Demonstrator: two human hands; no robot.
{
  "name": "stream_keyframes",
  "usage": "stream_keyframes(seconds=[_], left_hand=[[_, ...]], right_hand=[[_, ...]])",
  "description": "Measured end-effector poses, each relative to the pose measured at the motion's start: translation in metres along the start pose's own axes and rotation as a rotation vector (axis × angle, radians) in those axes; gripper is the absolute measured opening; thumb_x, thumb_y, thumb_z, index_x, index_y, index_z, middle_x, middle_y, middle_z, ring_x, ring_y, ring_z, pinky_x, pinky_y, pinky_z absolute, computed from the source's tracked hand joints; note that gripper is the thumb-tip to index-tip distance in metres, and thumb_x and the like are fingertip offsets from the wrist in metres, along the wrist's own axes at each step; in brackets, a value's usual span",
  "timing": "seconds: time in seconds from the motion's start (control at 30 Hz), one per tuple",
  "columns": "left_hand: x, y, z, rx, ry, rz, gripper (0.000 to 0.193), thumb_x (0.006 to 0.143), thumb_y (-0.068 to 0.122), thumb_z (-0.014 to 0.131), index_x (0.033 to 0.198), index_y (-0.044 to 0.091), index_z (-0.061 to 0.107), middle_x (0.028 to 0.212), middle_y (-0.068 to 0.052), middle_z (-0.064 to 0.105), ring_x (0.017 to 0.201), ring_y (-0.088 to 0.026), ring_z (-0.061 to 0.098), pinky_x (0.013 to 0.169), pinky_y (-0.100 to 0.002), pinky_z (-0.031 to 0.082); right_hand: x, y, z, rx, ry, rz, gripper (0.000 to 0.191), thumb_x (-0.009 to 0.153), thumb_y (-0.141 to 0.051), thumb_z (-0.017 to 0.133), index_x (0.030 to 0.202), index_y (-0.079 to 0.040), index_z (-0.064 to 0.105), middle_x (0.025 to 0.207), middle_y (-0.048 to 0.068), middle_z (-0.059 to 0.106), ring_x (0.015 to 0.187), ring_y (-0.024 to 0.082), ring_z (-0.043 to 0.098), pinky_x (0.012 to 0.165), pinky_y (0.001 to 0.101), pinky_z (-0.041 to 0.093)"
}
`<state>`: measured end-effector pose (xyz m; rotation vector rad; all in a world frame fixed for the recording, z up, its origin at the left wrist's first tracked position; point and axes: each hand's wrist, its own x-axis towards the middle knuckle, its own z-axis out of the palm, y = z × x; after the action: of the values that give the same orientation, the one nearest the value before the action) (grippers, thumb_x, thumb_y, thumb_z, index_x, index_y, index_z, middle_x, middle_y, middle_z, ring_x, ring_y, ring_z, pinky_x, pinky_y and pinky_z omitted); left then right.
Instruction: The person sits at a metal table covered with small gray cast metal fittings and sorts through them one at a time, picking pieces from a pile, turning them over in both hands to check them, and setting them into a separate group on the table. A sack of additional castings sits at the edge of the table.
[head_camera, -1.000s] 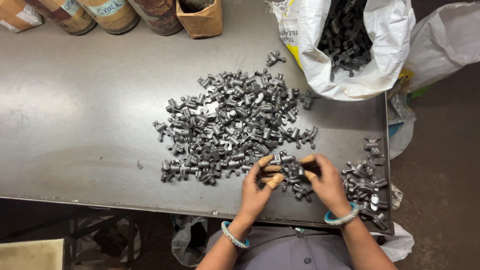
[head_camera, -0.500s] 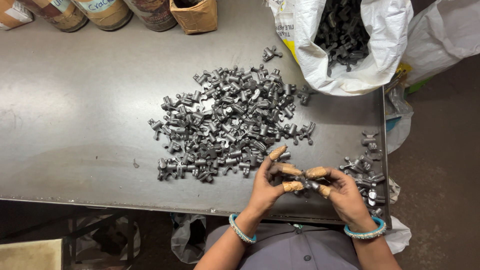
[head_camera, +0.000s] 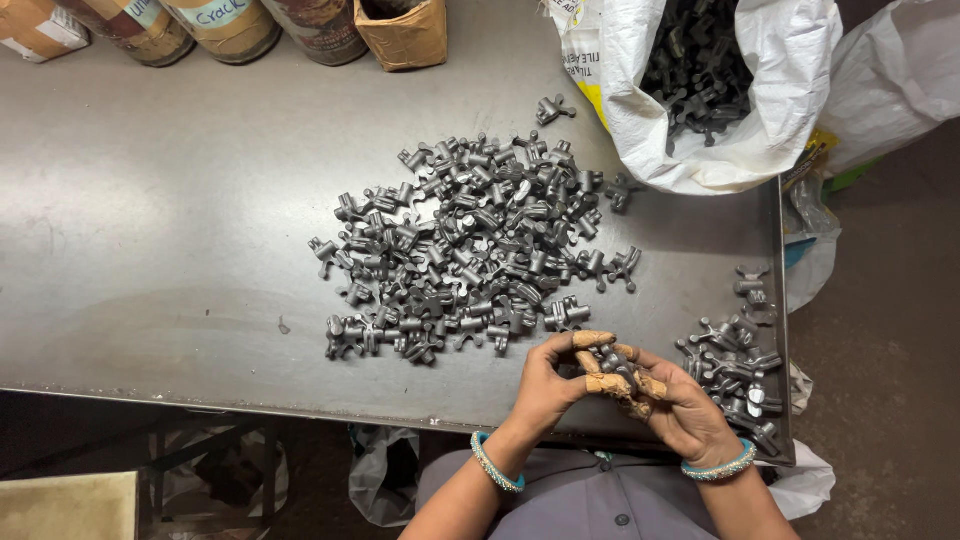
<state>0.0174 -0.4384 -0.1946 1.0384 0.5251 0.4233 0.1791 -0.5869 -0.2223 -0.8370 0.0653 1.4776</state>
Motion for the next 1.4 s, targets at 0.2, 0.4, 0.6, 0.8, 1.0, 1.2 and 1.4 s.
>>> stream_keyframes(seconds=[0.2, 0.4, 0.6, 0.8, 1.0, 1.2, 1.4], left_hand=[[0.0, 0.01, 0.003, 0.091, 0.033, 0.034, 0.048, 0.074, 0.006, 0.089, 0.119, 0.002, 0.074, 0.094, 0.002, 0.066, 0.091, -0.009, 0.064, 0.087, -0.026, 0.056], [-0.009, 0.028, -0.007, 0.935, 0.161, 0.361, 0.059, 0.059, 0.009, 0.09, 0.115, 0.005, 0.072, 0.098, -0.011, 0.066, 0.095, -0.033, 0.058, 0.085, -0.041, 0.051], [-0.012, 0.018, -0.01, 1.074, 0.258, 0.19, 0.088, 0.067, 0.017, 0.092, 0.144, 0.0, 0.052, 0.111, -0.018, 0.056, 0.101, -0.037, 0.056, 0.086, -0.047, 0.048], [-0.008, 0.013, -0.009, 1.074, 0.255, 0.115, 0.091, 0.066, 0.01, 0.088, 0.145, -0.005, 0.046, 0.109, -0.019, 0.056, 0.096, -0.038, 0.057, 0.083, -0.047, 0.049], [-0.002, 0.017, -0.008, 1.015, 0.243, 0.103, 0.088, 0.068, 0.012, 0.09, 0.144, -0.003, 0.048, 0.104, -0.016, 0.06, 0.087, -0.035, 0.061, 0.075, -0.046, 0.051], [0.006, 0.019, -0.005, 0.862, 0.227, 0.05, 0.077, 0.07, 0.009, 0.086, 0.14, 0.0, 0.054, 0.098, -0.012, 0.064, 0.079, -0.029, 0.067, 0.069, -0.039, 0.056], [0.002, 0.03, -0.008, 0.819, 0.242, 0.226, 0.058, 0.069, 0.004, 0.083, 0.126, 0.009, 0.071, 0.094, -0.01, 0.067, 0.082, -0.027, 0.067, 0.072, -0.037, 0.055]], right_hand=[[-0.001, 0.001, 0.007, 0.054, 0.009, 0.006, 0.06, 0.086, -0.018, 0.072, 0.136, 0.009, 0.051, 0.112, 0.013, 0.07, 0.093, 0.017, 0.071, 0.077, 0.0312, 0.059], [0.019, -0.055, 0.023, -0.655, 0.01, 0.036, 0.041, 0.088, -0.012, 0.075, 0.123, 0.001, 0.058, 0.09, 0.017, 0.071, 0.062, 0.015, 0.064, 0.048, 0.0253, 0.048], [0.049, -0.123, 0.067, -0.384, 0.001, -0.557, 0.059, 0.076, 0.007, 0.065, 0.129, -0.015, 0.052, 0.114, 0.013, 0.07, 0.093, 0.016, 0.072, 0.083, 0.0314, 0.062], [0.078, -0.091, 0.085, -1.807, 0.206, -0.769, 0.07, 0.067, 0.019, 0.064, 0.132, -0.005, 0.06, 0.122, 0.018, 0.063, 0.12, 0.037, 0.056, 0.104, 0.0437, 0.046], [0.039, -0.07, 0.08, -1.807, 0.32, -0.627, 0.057, 0.068, -0.006, 0.085, 0.122, -0.011, 0.066, 0.114, 0.009, 0.067, 0.104, 0.034, 0.055, 0.097, 0.0432, 0.046], [0.009, -0.045, 0.075, -1.853, 0.323, -0.717, 0.057, 0.067, 0.001, 0.079, 0.122, -0.01, 0.068, 0.109, 0.01, 0.066, 0.103, 0.033, 0.056, 0.093, 0.0433, 0.048], [0.009, -0.029, 0.032, -1.264, 0.363, -0.508, 0.04, 0.079, 0.004, 0.075, 0.117, -0.003, 0.066, 0.11, 0.006, 0.074, 0.1, 0.017, 0.072, 0.092, 0.0324, 0.056]])
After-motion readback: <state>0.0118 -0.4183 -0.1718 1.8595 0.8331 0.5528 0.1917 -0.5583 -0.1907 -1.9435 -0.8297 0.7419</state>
